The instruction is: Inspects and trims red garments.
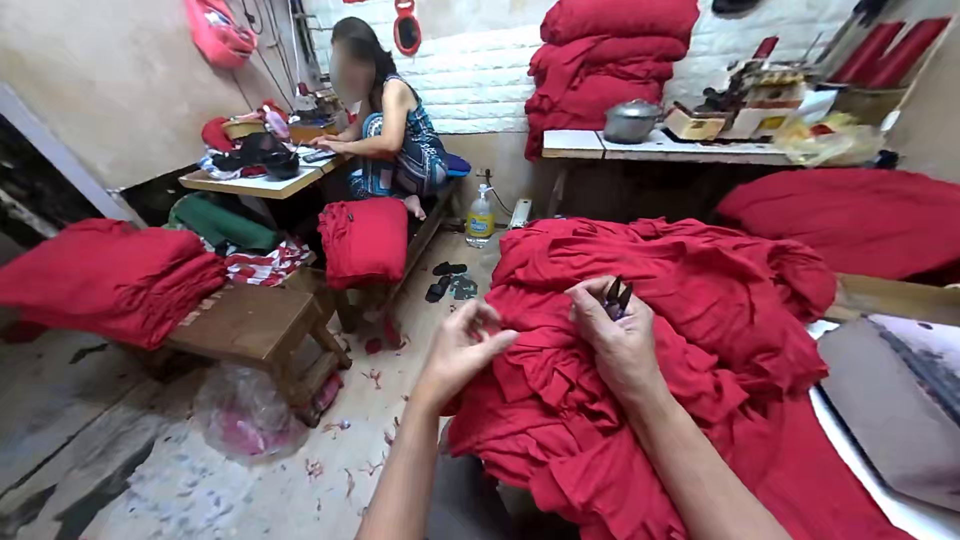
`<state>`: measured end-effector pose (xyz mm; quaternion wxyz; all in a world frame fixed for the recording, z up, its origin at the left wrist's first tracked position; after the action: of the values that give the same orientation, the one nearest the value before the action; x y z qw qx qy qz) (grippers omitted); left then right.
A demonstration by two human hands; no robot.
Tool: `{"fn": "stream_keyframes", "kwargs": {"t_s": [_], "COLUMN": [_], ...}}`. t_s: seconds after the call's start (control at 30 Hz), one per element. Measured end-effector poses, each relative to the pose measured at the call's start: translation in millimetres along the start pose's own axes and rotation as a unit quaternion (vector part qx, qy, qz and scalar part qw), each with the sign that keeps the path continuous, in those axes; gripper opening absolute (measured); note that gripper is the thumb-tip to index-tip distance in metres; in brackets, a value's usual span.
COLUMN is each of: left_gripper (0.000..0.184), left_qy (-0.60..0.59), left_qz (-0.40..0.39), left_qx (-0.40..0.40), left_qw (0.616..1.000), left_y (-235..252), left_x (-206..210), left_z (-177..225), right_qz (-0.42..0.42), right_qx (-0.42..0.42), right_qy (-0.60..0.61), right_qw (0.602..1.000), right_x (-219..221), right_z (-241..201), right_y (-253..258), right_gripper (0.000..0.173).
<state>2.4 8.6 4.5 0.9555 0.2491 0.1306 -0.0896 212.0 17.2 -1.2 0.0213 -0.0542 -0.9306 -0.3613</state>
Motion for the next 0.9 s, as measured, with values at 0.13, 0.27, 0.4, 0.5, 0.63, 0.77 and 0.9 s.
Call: {"fn": "stream_keyframes", "kwargs": {"t_s": [0.13, 0.27, 0.4, 0.5, 0.63, 0.77, 0.9], "left_gripper": [0.023, 0.019, 0.016, 0.022, 0.017, 0.013, 0.011], "left_qy": [0.128, 0.066, 0.189, 0.238, 0.024, -0.294, -0.281], "left_qz": [0.031, 0.067, 0.086, 0.175, 0.184, 0.13, 0.03], "left_qx": [0.038, 0.011, 0.033, -0.064, -0.122, -0.081, -0.055], "left_qw": [0.991, 0.996, 0.978, 0.953, 0.975, 0.944, 0.958], "left_y": [25.1, 36.9, 39.7, 44.7, 56.4, 61.0, 55.2], "left_x": [38.1, 36.6, 39.2, 34.1, 28.9, 36.8, 30.4], "left_z": [-21.3, -10.5, -2.5, 1.9, -5.7, -19.3, -31.4], "right_qz": [-0.087, -0.103, -0.075, -0.071, -0.068, -0.083, -0.025], "right_qx": [-0.095, -0.103, -0.142, -0.181, -0.171, -0.126, -0.054], "right_qy": [-0.317, -0.448, -0.41, -0.364, -0.4, -0.401, -0.295], "right_qw": [0.94, 0.882, 0.898, 0.911, 0.898, 0.904, 0.954], "right_x": [-1.6, 6.4, 5.1, 3.9, 7.1, 4.9, -7.0], "right_z": [-7.3, -10.9, -10.5, -11.3, -10.6, -11.0, -7.7], "right_y": [-1.6, -1.0, 0.8, 1.5, 0.8, 1.3, 6.4], "right_gripper": [0.022, 0.022, 0.016, 0.016, 0.013, 0.019, 0.021]}}
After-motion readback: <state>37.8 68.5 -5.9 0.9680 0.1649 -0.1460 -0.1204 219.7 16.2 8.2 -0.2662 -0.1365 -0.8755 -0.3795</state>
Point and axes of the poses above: each hand's wrist, its own y-axis towards the middle knuckle, its own x-axis out of the palm, z = x × y, the point moved 1 cm from there along y, towards the middle knuckle, and after that the axes turned 1 degree about y, right-handed, at the moved point
